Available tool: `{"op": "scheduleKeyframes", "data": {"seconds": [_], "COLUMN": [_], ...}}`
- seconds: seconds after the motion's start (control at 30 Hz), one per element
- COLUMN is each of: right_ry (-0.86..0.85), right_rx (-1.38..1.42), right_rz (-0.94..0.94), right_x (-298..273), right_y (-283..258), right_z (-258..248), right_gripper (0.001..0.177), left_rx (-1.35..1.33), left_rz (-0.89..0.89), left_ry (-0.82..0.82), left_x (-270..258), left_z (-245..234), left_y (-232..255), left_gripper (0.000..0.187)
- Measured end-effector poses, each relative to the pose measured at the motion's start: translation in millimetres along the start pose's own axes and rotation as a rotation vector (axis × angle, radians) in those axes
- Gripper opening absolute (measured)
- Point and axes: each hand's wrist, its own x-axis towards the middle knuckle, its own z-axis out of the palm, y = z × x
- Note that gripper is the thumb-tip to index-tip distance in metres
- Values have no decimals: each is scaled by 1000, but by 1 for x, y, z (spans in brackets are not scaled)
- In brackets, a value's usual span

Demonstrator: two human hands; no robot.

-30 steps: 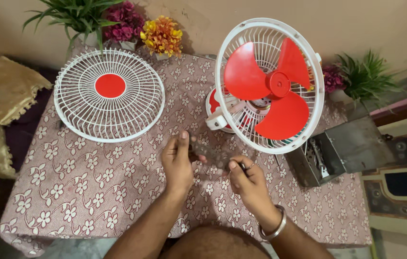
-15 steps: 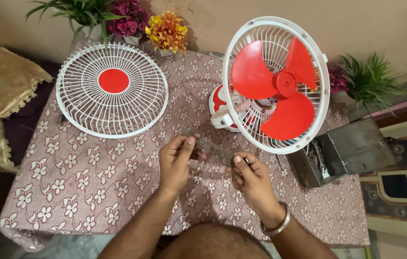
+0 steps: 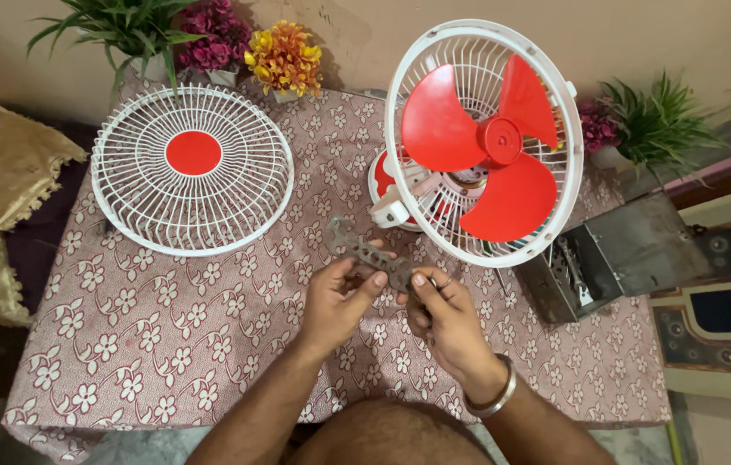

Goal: The person uses pliers and a screwdriver to adjust and tighten components on a small table fan. They manipulate the fan blades and housing while working on the motor area, occasionally reaching into a nearby toolbox for tools.

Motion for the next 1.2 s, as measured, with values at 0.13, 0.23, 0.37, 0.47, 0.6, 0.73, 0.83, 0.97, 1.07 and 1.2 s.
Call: {"op": "scheduleKeyframes", "data": {"seconds": [0.13, 0.23, 0.37, 0.47, 0.6, 0.73, 0.83, 0.97, 1.07, 1.2], "right_ry": [-23, 33, 175, 282, 346, 353, 373, 442, 452, 473], "right_rx": [42, -104, -349, -448, -501, -512, -545, -573, -608, -685], "right_rz": [-15, -132, -448, -619, -771, -752, -799, -772, -786, -815], "right_x": [10, 21, 27, 34, 53, 52, 49, 45, 41, 44], "right_y": [2, 6, 15, 17, 21, 24, 23, 20, 15, 12], "right_z": [5, 12, 30, 38, 43, 43, 42, 41, 39, 38], "right_gripper": [16, 11, 10, 10, 10, 9, 8, 7, 7, 5], "left_rx": [34, 28, -55, 98, 157, 300, 77, 186, 270, 304], "left_rz": [-87, -94, -46, -3, 238, 271, 53, 90, 111, 163], "left_ry": [95, 172, 222, 276, 281, 230, 208, 189, 167, 115], "left_x": [9, 16, 31, 38, 58, 63, 68, 68, 67, 70], "left_z": [4, 6, 6, 7, 13, 9, 9, 6, 6, 6], "left_y": [9, 11, 5, 1, 5, 7, -1, -3, 2, 6], "left_gripper": [40, 37, 31, 29, 30, 29, 32, 29, 27, 28]}}
